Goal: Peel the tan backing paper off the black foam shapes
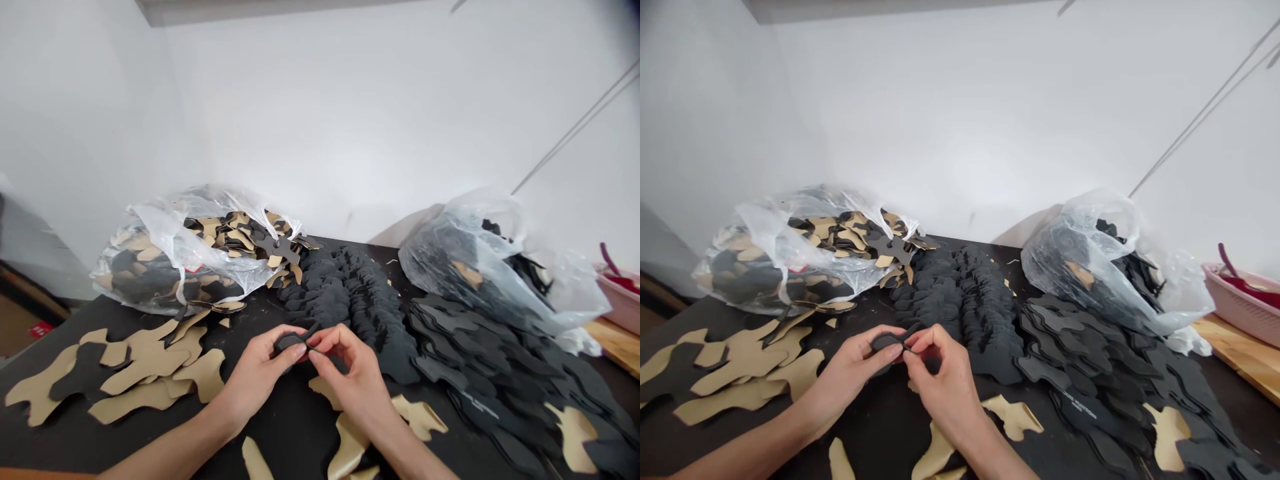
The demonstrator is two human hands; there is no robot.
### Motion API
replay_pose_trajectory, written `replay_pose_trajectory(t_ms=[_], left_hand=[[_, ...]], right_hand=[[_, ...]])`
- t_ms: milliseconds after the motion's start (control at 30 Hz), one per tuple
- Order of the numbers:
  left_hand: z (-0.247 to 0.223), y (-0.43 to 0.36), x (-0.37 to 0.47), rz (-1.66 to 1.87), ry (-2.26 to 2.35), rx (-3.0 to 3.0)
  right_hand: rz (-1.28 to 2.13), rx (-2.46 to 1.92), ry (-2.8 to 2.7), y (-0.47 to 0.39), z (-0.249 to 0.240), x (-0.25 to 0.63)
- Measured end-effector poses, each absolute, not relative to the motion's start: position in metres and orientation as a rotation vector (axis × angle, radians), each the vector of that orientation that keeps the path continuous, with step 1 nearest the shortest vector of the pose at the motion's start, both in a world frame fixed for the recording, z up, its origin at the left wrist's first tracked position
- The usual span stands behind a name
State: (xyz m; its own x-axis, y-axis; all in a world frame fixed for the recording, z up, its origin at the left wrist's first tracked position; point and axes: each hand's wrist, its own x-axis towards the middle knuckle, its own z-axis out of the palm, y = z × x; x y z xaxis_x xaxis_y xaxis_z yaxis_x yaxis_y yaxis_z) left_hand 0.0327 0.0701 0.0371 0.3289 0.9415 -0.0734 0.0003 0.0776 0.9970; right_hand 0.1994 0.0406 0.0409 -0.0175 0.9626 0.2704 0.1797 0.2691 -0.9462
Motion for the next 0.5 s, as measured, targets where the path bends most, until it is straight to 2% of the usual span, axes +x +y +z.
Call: replay_pose_trajectory(t_ms=[133,500], left_hand=[[0.0384,0.0671,0.0361,0.938,0.936,1.190],[0.0462,0.0614,0.0418,0.939,0.904,1.084]], right_hand=[[1.067,-1.087,-1.266,0.0448,0.0429,0.1991],[1.112,-1.154,-1.141,0.0508,0.0431,0.2029]])
